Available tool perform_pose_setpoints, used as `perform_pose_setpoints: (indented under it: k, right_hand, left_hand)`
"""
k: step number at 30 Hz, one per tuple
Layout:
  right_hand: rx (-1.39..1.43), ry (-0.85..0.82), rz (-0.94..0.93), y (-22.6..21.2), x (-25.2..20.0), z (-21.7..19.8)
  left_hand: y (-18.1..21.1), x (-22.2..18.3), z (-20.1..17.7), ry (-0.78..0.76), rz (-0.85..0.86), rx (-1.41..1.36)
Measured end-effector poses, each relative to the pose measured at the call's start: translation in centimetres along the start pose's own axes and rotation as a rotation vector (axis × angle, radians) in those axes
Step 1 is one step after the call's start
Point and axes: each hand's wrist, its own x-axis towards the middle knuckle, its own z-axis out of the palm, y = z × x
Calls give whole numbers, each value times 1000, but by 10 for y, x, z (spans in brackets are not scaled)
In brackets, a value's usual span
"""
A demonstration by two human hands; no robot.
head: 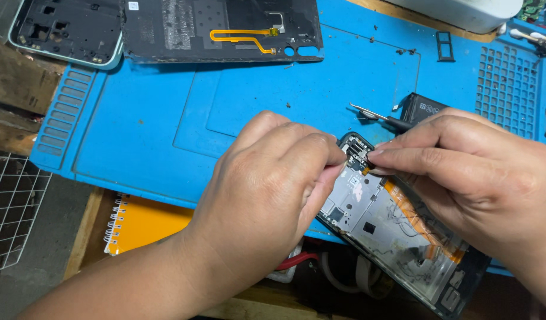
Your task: The person uses a yellow-handled prying tool to remove a small metal bracket and a charging port assembly from the bottom of a disassembled smartphone. They then lift the phone chassis, rotate it, and use the tool to disconnect a ribbon cable from the motherboard before placing the tool down.
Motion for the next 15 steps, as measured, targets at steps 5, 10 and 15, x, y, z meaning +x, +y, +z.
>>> perform_pose_setpoints:
  k: [5,10,15]
  right_hand:
    - [12,21,-13,-1,0,0]
    - [-12,-3,-20,0,0,0]
    - [51,0,-12,4,0,1]
  left_hand:
    - [-1,1,0,-1,-1,-11]
    - [-1,0,-1,-17,-5,-13]
    - [0,-1,-2,-5,-8,-9]
